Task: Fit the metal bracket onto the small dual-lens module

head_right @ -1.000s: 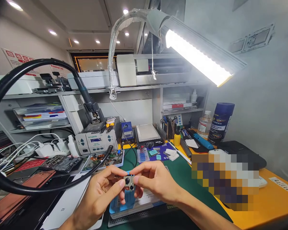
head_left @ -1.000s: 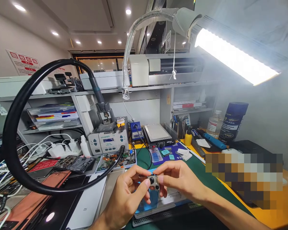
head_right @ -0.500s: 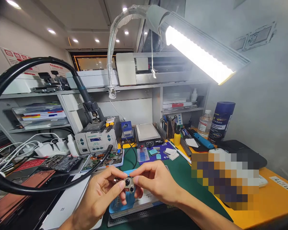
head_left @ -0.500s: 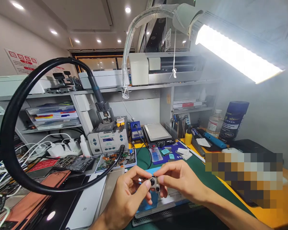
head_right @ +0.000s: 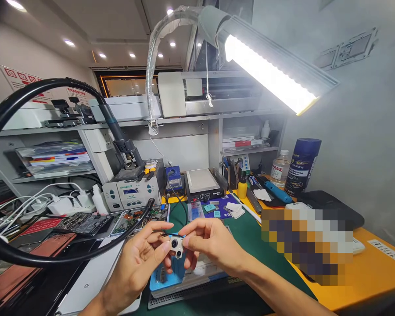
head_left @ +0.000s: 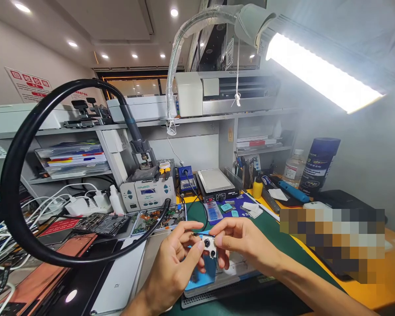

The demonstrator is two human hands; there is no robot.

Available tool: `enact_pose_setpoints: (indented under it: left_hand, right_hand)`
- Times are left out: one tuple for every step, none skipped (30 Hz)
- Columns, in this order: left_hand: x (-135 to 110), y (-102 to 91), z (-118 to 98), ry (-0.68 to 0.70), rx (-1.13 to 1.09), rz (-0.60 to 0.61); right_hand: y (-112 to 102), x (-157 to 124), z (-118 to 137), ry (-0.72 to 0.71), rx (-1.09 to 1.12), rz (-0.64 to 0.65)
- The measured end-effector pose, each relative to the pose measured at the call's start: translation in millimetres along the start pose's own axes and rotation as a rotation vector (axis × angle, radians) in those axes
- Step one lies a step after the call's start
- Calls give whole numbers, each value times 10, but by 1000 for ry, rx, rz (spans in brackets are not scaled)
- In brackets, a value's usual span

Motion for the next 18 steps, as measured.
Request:
enact_pose_setpoints:
  left_hand:
    - [0, -1, 1, 2, 9, -2]
    - [-1, -1, 0, 4, 21, -3]
    - [-4, -1, -4, 6, 34, -5]
    - [-9, 1, -10, 7, 50, -5]
    - [-16, 3, -18, 9, 68, -8]
    - [-25, 4, -28, 12, 87, -18]
    - [-35, 5, -39, 14, 104, -31]
    - [-45, 6, -48, 17, 117, -46]
    - [-54, 7, -55, 19, 123, -61]
    - [-61, 7, -59, 21, 123, -75]
    - [-64, 7, -59, 22, 117, -87]
    - [-62, 9, -55, 21, 108, -90]
    - [-56, 11, -48, 18, 97, -89]
    - [-48, 9, -39, 15, 84, -95]
    - [-38, 5, -31, 13, 71, -103]
    - [-27, 0, -22, 7, 60, -114]
    - [-17, -7, -16, 0, 52, -128]
    - [-9, -15, -12, -7, 49, -139]
  right_hand:
    - [4, -1, 4, 3, 0, -5]
    - [7, -2, 7, 3, -1, -9]
    - [8, -3, 8, 2, 0, -12]
    - [8, -3, 8, -2, 0, -16]
    - [5, -3, 6, -6, 0, -19]
    - [0, -2, 3, -12, 0, -25]
    - [-5, -1, 0, -19, 0, -28]
    - [-10, 1, -2, -28, 0, -32]
    - [-15, 2, -3, -38, 1, -36]
    - [-17, 2, -2, -47, 3, -38]
    - [-17, 2, -1, -54, 9, -37]
    - [-15, 0, 1, -58, 16, -35]
    - [-11, -2, 3, -58, 27, -30]
    - [-4, -4, 4, -55, 40, -23]
    - [4, -5, 2, -46, 54, -14]
    - [14, -5, -3, -30, 67, -3]
    - [25, -4, -11, -10, 81, 7]
    - [36, -2, -24, 17, 94, 19]
Point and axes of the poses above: each hand's wrist, its own x-axis towards the middle knuckle, its own y-axis out of the palm, z = x × y, the point moved 4 cm from there along x, towards the middle knuckle, and after that the axes turned 10 degrees about z, right-handed, at the moved point
